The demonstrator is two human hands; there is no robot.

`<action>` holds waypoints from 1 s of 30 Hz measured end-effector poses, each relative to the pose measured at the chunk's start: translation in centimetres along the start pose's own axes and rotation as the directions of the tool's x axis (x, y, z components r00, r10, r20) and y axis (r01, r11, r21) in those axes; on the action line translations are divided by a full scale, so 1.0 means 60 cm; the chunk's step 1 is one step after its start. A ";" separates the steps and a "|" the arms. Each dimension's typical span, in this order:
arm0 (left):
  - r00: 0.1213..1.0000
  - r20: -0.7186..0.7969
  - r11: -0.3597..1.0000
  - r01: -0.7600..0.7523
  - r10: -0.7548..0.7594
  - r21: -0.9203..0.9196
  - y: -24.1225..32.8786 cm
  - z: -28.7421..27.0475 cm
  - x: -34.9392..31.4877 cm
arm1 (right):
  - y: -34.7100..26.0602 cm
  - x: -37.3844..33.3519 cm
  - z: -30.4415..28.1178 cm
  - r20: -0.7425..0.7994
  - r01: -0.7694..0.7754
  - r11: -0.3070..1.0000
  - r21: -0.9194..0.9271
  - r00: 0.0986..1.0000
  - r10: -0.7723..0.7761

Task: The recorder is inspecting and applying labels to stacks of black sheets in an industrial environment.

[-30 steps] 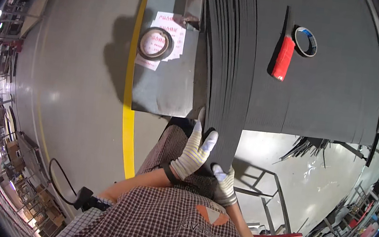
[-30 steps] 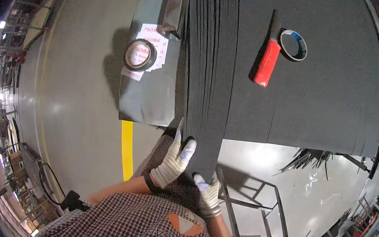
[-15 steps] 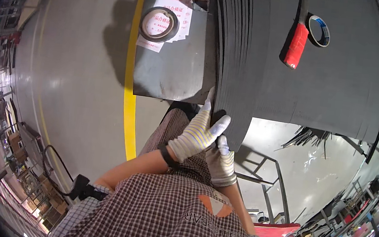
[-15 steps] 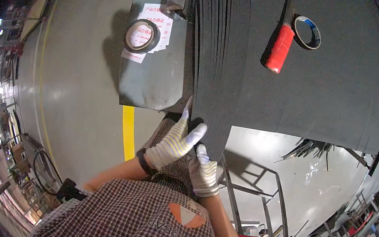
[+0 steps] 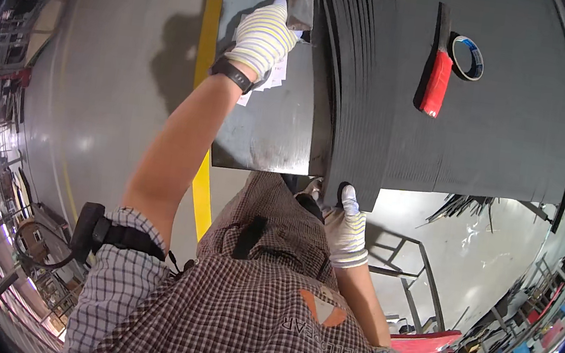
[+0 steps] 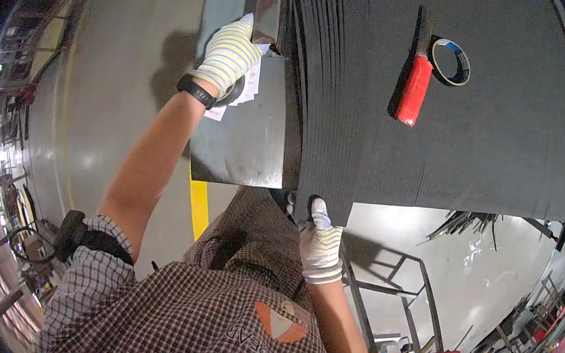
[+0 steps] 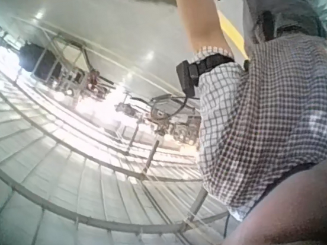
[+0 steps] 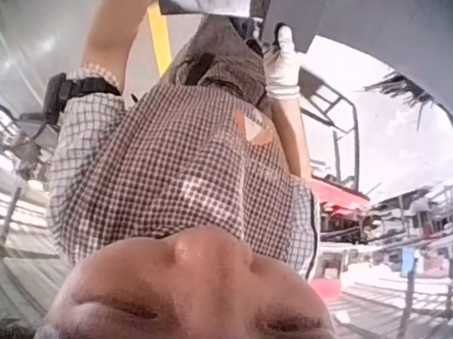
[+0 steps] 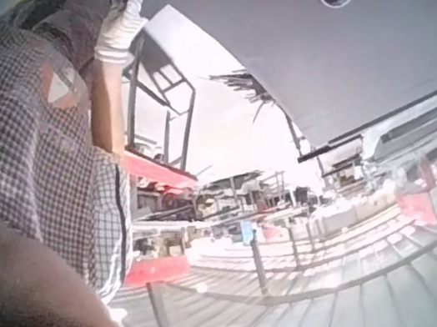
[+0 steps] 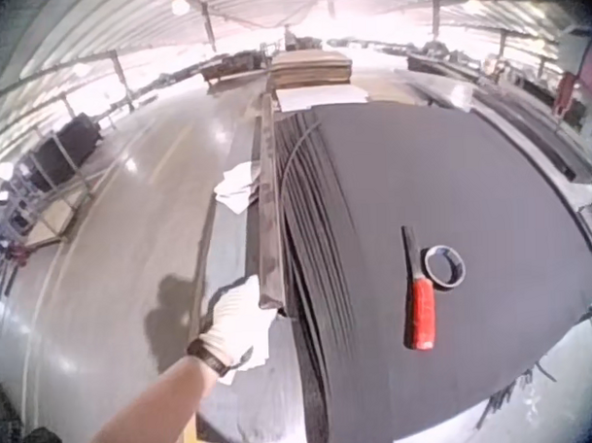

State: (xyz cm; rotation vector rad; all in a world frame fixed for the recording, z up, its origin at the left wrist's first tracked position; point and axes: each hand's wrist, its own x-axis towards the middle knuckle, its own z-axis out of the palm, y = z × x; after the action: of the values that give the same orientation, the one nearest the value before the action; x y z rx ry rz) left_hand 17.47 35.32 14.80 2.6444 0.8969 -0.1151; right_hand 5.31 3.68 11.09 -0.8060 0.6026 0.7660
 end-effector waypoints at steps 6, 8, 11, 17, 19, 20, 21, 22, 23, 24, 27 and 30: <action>0.985 -0.012 0.984 -0.172 0.172 -0.035 -0.001 0.037 -0.087 | -0.015 -0.009 0.036 -0.016 0.063 0.996 -0.056 0.998 -0.064; 0.957 -0.026 0.952 -0.290 0.289 -0.096 -0.014 0.064 -0.168 | -0.015 -0.007 0.033 -0.021 0.112 0.991 -0.067 0.993 -0.113; 0.962 0.103 0.945 -0.221 0.251 -0.241 0.004 0.063 -0.260 | -0.013 -0.006 0.016 0.015 0.084 0.990 -0.111 0.996 -0.083; 0.841 0.444 0.947 -0.317 0.309 -0.057 0.039 0.000 -0.251 | -0.018 -0.032 -0.015 -0.087 -0.066 0.944 -0.324 0.995 0.040; 0.755 0.498 0.887 -0.456 0.427 -0.069 0.025 -0.049 -0.226 | -0.001 -0.049 -0.027 -0.065 0.027 0.898 -0.439 0.996 -0.062; 0.807 0.445 0.912 -0.407 0.388 -0.056 0.044 -0.064 -0.217 | -0.042 -0.063 -0.038 0.222 0.078 0.713 -0.697 0.969 0.112; 0.851 0.387 0.930 -0.363 0.355 -0.056 0.072 -0.078 -0.204 | -0.045 -0.091 -0.062 0.290 -0.127 0.910 -0.395 0.922 0.255; 0.883 0.317 0.938 -0.335 0.346 -0.093 0.114 -0.091 -0.197 | -0.083 -0.097 -0.047 0.271 -0.078 0.894 -0.441 0.938 0.216; 0.881 0.227 0.909 -0.394 0.415 -0.134 0.137 -0.079 -0.186 | -0.133 -0.106 -0.009 0.260 -0.032 0.873 -0.487 0.949 0.180; 0.874 0.221 0.898 -0.398 0.433 -0.187 0.175 -0.071 -0.174 | -0.175 -0.100 0.024 0.194 0.007 0.873 -0.488 0.976 0.101; 0.924 0.076 0.918 -0.359 0.375 -0.166 0.284 -0.011 -0.126 | -0.280 -0.004 0.080 0.376 0.529 0.487 -0.695 0.845 -0.380; 0.944 -0.074 0.933 -0.329 0.321 -0.144 0.319 0.079 -0.057 | -0.327 0.088 0.157 0.510 0.708 0.199 -0.678 0.648 -0.566</action>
State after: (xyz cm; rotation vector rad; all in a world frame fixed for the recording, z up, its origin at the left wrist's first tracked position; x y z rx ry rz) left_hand 26.44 17.51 16.68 2.6158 0.4484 0.0985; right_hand 25.62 4.18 20.49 -1.7711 -0.3921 0.2432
